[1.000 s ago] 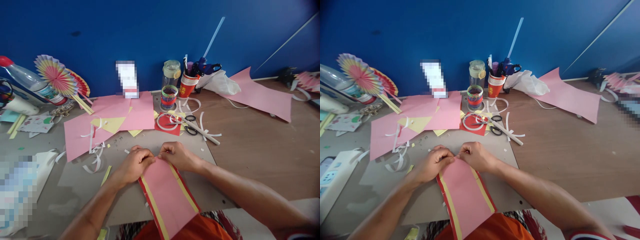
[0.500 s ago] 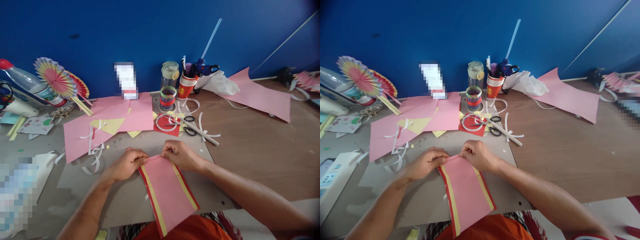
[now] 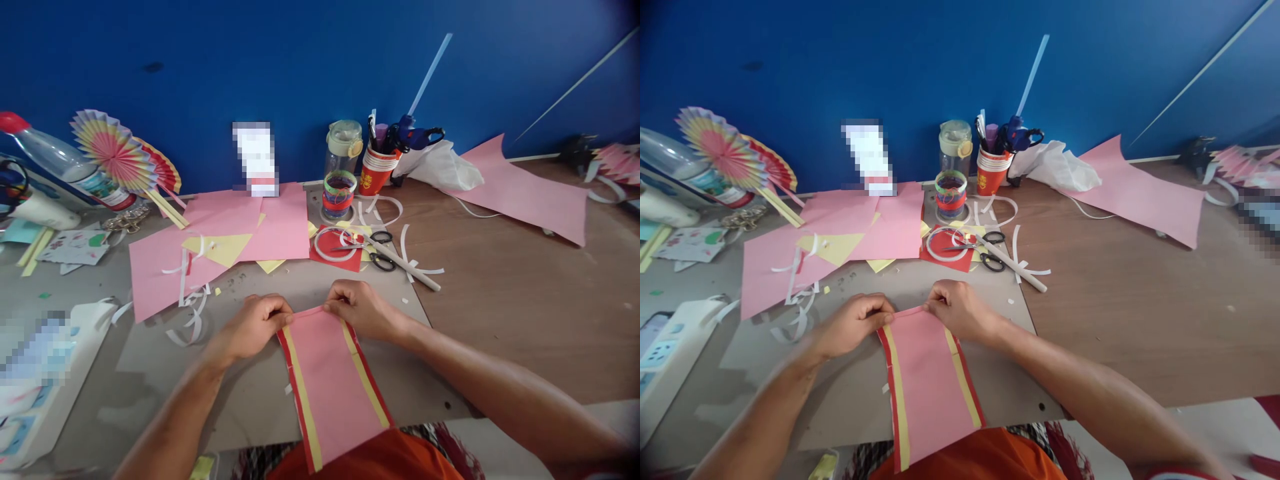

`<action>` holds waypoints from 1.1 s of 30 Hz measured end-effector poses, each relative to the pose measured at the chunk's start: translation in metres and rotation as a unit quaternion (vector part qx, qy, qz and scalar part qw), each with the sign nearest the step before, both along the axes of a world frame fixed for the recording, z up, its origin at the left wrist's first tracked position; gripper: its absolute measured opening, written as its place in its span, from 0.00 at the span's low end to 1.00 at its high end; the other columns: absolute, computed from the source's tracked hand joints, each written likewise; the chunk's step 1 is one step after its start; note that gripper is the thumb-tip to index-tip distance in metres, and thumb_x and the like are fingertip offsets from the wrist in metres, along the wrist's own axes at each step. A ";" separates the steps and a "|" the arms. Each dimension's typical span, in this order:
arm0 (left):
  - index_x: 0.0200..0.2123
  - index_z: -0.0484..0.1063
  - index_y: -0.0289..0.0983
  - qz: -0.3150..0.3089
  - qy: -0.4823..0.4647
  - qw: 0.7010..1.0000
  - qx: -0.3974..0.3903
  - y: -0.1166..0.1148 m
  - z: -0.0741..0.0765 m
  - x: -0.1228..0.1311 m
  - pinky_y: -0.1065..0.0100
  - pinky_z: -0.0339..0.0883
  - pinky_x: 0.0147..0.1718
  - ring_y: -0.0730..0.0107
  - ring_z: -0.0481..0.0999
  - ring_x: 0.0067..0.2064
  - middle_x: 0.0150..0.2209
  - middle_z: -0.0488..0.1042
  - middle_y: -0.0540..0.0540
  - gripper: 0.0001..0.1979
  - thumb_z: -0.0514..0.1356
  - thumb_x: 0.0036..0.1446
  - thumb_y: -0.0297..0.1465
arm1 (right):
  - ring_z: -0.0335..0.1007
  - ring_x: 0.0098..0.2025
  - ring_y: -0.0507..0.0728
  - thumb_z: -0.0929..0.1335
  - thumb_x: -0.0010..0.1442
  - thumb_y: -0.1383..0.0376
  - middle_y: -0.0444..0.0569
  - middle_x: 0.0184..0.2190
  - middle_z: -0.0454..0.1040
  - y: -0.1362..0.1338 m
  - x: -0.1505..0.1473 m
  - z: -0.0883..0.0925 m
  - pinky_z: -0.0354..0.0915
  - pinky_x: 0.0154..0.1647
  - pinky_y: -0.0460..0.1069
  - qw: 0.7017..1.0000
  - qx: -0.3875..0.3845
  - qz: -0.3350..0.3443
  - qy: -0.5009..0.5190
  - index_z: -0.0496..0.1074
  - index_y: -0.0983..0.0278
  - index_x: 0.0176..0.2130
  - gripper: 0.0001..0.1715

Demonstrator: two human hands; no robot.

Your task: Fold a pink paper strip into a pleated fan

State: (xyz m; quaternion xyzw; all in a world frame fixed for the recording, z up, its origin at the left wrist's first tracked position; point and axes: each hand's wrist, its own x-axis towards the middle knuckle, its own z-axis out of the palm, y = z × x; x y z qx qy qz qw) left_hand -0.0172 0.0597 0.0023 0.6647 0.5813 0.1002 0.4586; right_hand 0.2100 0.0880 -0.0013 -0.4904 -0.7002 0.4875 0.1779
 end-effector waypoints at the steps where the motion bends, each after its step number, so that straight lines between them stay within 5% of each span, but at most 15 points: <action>1: 0.26 0.70 0.36 0.008 0.001 1.000 -0.004 -0.001 -0.001 0.000 0.71 0.60 0.29 0.72 0.65 0.28 0.25 0.70 0.51 0.12 0.54 0.54 0.37 | 0.60 0.24 0.49 0.65 0.52 0.65 0.41 0.20 0.66 0.000 0.000 -0.001 0.54 0.22 0.43 1.000 -0.001 -0.001 0.000 0.65 0.64 0.23 0.08; 23: 0.23 0.68 0.37 0.019 0.017 0.996 0.086 0.000 0.008 0.009 0.72 0.59 0.30 0.73 0.66 0.28 0.24 0.70 0.52 0.08 0.56 0.54 0.32 | 0.61 0.25 0.49 0.65 0.50 0.67 0.42 0.21 0.67 0.002 0.000 -0.007 0.55 0.23 0.43 1.000 0.011 -0.021 0.007 0.65 0.65 0.22 0.07; 33: 0.39 0.75 0.38 -0.045 -0.024 0.997 0.056 0.004 0.011 -0.005 0.71 0.64 0.37 0.67 0.74 0.37 0.36 0.78 0.48 0.19 0.49 0.62 0.41 | 0.59 0.24 0.49 0.64 0.52 0.66 0.41 0.21 0.65 0.002 0.001 -0.010 0.53 0.22 0.43 0.999 0.018 -0.024 0.019 0.65 0.65 0.24 0.07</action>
